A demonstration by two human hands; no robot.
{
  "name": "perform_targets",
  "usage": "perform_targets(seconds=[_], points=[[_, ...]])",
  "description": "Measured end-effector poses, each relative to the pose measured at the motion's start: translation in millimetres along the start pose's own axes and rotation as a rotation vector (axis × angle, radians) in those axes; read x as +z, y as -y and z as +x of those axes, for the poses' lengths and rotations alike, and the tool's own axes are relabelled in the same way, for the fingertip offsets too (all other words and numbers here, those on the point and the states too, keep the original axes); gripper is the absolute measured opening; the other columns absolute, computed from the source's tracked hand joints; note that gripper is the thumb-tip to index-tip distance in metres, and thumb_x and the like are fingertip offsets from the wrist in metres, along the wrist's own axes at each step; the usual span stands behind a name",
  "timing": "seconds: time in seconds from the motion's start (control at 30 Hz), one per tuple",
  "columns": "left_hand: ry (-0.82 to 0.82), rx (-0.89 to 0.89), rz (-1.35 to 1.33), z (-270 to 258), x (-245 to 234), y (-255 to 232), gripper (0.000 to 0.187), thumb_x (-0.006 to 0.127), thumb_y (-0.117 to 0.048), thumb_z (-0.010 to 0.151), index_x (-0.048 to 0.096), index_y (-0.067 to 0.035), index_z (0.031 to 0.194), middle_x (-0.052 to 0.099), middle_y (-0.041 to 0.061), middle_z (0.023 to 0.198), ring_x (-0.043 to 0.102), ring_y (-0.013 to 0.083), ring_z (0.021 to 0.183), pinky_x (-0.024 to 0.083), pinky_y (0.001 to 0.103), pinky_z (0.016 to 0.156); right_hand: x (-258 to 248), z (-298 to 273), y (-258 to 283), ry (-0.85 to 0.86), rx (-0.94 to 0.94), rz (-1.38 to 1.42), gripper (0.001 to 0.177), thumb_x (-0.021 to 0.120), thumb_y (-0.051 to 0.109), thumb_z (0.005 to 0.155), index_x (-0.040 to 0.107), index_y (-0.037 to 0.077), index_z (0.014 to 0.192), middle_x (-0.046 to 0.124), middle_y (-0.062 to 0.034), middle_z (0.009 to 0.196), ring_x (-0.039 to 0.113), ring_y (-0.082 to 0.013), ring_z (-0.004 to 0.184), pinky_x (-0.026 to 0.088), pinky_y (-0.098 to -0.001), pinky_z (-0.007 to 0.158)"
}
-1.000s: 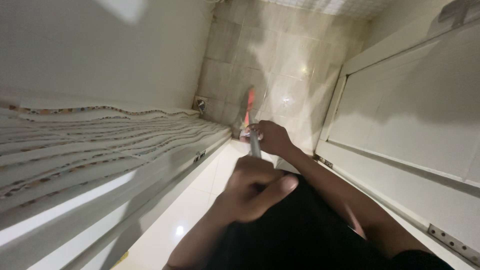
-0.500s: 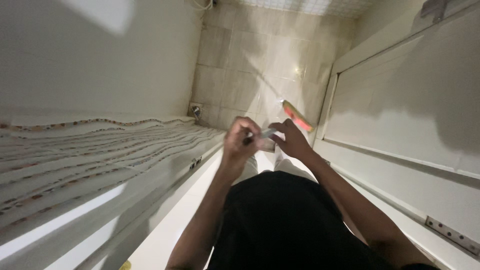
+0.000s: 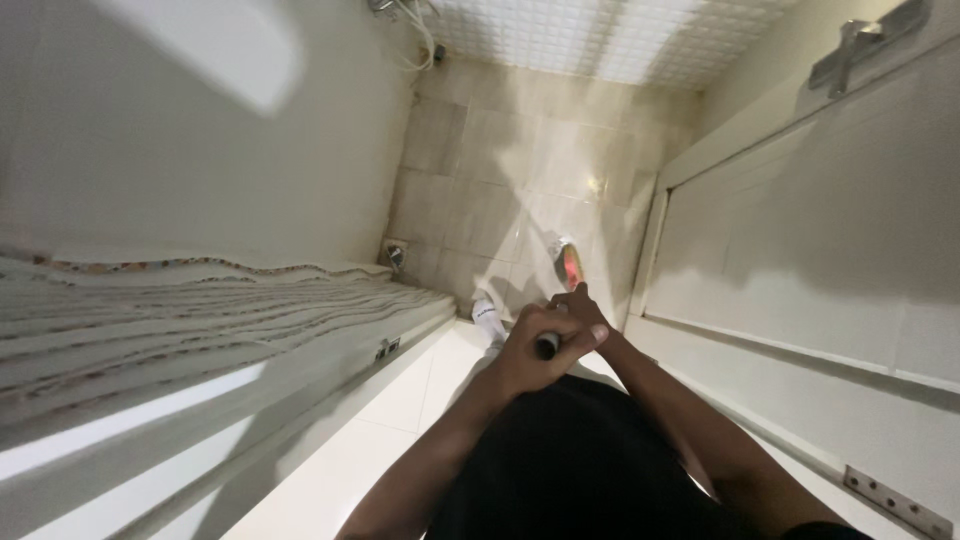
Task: The person uses a squeegee to push water across a tiled bathroom floor, moving the tool in repeated strokes around the base of a shower stall and a doorway.
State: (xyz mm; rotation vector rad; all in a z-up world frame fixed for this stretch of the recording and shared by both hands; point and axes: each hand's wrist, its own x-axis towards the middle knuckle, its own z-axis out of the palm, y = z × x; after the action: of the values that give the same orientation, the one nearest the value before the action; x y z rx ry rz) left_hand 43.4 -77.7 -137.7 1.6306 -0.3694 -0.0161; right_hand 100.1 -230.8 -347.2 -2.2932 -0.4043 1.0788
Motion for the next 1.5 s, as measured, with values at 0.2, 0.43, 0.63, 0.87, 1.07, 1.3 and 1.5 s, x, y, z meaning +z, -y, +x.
perform_targets(seconds=[0.2, 0.43, 0.63, 0.87, 1.07, 1.3, 1.5], points=[[0.076, -0.122, 0.202, 1.3, 4.4, -13.0, 0.052, 0.077, -0.021, 0.094, 0.048, -0.002, 0.055, 0.049, 0.008, 0.05, 0.045, 0.0161, 0.046, 0.035, 0.033, 0.051, 5.2, -13.2, 13.7, 0.016, -0.334, 0.547, 0.054, 0.067, 0.028, 0.091, 0.05, 0.011, 0.139, 0.057, -0.0135, 0.135, 0.061, -0.0266, 0.118, 0.049, -0.0363, 0.099], [-0.108, 0.019, 0.191, 3.7, -12.3, -33.7, 0.043, 0.071, -0.023, 0.103, 0.057, -0.005, 0.066, 0.05, 0.005, 0.056, 0.048, 0.0148, 0.05, 0.037, 0.032, 0.052, -4.3, 6.6, 67.8, -0.035, -0.278, 0.371, 0.039, 0.065, 0.034, 0.094, 0.061, 0.005, 0.12, 0.071, -0.0095, 0.113, 0.071, -0.0216, 0.098, 0.055, -0.0365, 0.086], [-0.106, -0.009, 0.203, -1.7, -17.7, -39.9, 0.054, 0.073, -0.019, 0.101, 0.046, -0.005, 0.056, 0.045, 0.004, 0.049, 0.042, 0.014, 0.044, 0.032, 0.033, 0.049, -41.1, -17.7, 82.6, -0.126, -0.105, -0.15, 0.037, 0.072, 0.034, 0.079, 0.071, 0.016, 0.111, 0.075, -0.013, 0.094, 0.073, -0.0303, 0.088, 0.055, -0.0422, 0.076], [-0.143, -0.198, -0.056, -8.7, -26.7, -10.8, 0.035, 0.069, -0.011, 0.099, 0.058, 0.0, 0.067, 0.055, 0.003, 0.059, 0.045, 0.0083, 0.053, 0.036, 0.03, 0.054, 13.0, 24.9, -22.3, -0.218, -0.032, 0.006, 0.035, 0.073, 0.023, 0.073, 0.074, 0.017, 0.108, 0.078, -0.0089, 0.095, 0.073, -0.0278, 0.089, 0.056, -0.0427, 0.074], [-0.182, -0.32, -0.062, -27.1, -35.5, 9.6, 0.045, 0.073, -0.011, 0.102, 0.049, 0.002, 0.066, 0.043, 0.005, 0.059, 0.035, 0.0091, 0.056, 0.029, 0.03, 0.055, 47.1, 58.9, -36.4, -0.147, -0.114, -0.053, 0.035, 0.079, 0.032, 0.078, 0.075, 0.017, 0.109, 0.078, -0.0122, 0.094, 0.075, -0.0272, 0.087, 0.057, -0.0386, 0.077], [-0.187, -0.182, 0.17, -34.6, -45.1, -16.2, 0.043, 0.074, -0.017, 0.096, 0.055, -0.002, 0.06, 0.051, 0.005, 0.054, 0.048, 0.0127, 0.052, 0.037, 0.031, 0.054, 45.5, 52.8, 71.8, 0.064, -0.069, 0.014, 0.035, 0.071, 0.032, 0.081, 0.073, 0.021, 0.114, 0.076, -0.0078, 0.101, 0.072, -0.0255, 0.093, 0.055, -0.0403, 0.081], [-0.195, -0.155, 0.241, -23.2, -37.5, -37.9, 0.055, 0.077, -0.016, 0.095, 0.041, -0.007, 0.054, 0.045, 0.005, 0.05, 0.042, 0.0143, 0.043, 0.032, 0.033, 0.044, 9.8, 24.1, 115.3, -0.033, -0.268, 0.045, 0.023, 0.063, 0.031, 0.089, 0.074, 0.021, 0.106, 0.076, -0.0039, 0.102, 0.072, -0.0256, 0.091, 0.056, -0.0402, 0.078]])
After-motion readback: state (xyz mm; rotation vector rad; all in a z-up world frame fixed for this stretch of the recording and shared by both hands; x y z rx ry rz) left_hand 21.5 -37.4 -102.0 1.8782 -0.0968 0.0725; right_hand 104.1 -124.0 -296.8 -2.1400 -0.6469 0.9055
